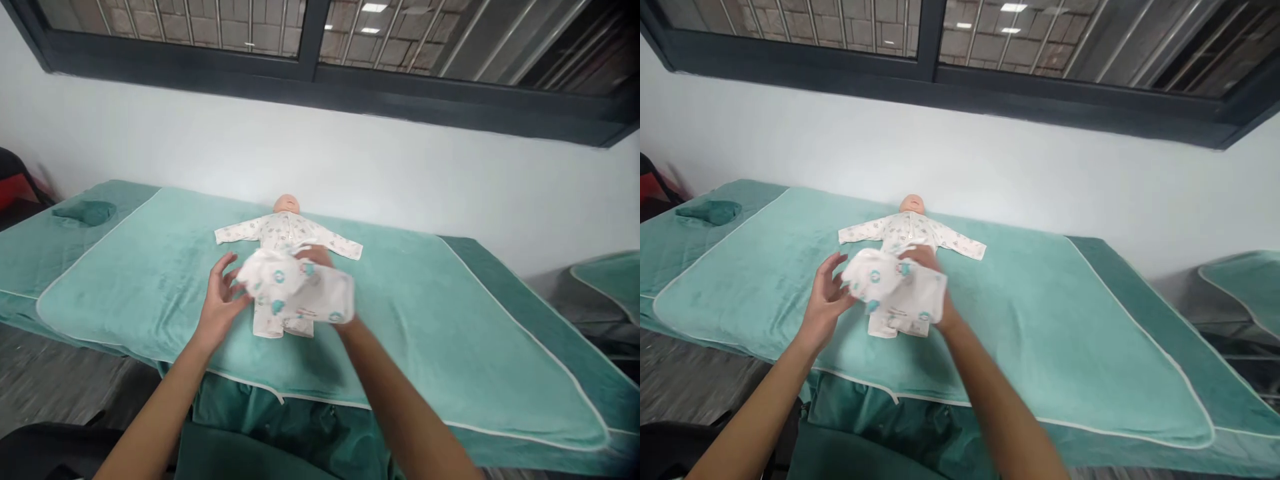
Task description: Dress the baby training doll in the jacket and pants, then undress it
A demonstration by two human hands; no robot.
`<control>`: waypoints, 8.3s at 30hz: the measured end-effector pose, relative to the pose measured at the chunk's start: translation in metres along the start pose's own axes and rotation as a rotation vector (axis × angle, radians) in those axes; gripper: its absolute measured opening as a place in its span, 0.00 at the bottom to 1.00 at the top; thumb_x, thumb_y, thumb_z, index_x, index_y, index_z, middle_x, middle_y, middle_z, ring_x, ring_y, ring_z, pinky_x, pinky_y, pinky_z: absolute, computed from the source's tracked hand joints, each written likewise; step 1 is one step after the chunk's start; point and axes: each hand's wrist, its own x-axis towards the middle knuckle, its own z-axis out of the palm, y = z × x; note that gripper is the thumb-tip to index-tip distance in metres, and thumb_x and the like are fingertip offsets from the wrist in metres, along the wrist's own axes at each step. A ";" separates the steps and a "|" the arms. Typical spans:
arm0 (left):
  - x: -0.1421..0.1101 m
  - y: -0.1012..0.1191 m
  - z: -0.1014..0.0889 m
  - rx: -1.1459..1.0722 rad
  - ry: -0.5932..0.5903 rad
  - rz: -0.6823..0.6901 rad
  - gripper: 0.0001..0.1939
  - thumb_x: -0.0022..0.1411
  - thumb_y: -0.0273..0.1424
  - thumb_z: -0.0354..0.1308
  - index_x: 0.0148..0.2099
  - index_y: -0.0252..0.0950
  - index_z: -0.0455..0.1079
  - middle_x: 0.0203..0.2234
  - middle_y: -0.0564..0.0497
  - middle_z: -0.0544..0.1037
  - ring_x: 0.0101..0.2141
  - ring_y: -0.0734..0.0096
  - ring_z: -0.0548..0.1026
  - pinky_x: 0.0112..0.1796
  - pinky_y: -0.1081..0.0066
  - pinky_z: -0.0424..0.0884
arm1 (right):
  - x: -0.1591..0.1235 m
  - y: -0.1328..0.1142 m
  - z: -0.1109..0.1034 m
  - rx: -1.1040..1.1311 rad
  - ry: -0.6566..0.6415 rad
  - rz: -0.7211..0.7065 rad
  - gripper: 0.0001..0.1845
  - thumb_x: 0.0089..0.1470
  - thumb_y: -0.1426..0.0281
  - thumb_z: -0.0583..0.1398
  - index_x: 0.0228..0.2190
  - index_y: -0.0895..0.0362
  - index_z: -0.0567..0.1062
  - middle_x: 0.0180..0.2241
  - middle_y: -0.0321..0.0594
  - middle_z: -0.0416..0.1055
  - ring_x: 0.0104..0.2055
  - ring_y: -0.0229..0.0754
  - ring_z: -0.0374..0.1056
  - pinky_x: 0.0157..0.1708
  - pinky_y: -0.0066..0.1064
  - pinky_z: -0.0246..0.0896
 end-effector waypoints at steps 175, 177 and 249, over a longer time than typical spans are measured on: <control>0.212 -0.086 0.071 0.594 -0.702 0.184 0.07 0.66 0.39 0.63 0.36 0.44 0.76 0.67 0.54 0.67 0.70 0.54 0.56 0.65 0.47 0.63 | 0.097 0.156 -0.008 0.337 -0.269 0.501 0.17 0.57 0.53 0.65 0.38 0.53 0.79 0.23 0.30 0.60 0.25 0.35 0.52 0.26 0.31 0.46; 0.212 -0.085 0.073 0.609 -0.689 0.194 0.08 0.66 0.39 0.63 0.35 0.43 0.75 0.66 0.53 0.68 0.70 0.54 0.56 0.67 0.46 0.59 | 0.097 0.156 -0.009 0.345 -0.273 0.496 0.17 0.57 0.53 0.65 0.38 0.53 0.79 0.23 0.30 0.60 0.25 0.35 0.51 0.26 0.31 0.46; 0.238 -0.058 0.007 1.468 -0.062 -0.244 0.18 0.58 0.20 0.50 0.46 0.43 0.71 0.47 0.47 0.77 0.40 0.55 0.77 0.38 0.60 0.69 | 0.094 0.209 -0.017 -0.540 0.170 0.738 0.15 0.60 0.55 0.55 0.34 0.52 0.73 0.34 0.41 0.76 0.37 0.48 0.66 0.40 0.37 0.58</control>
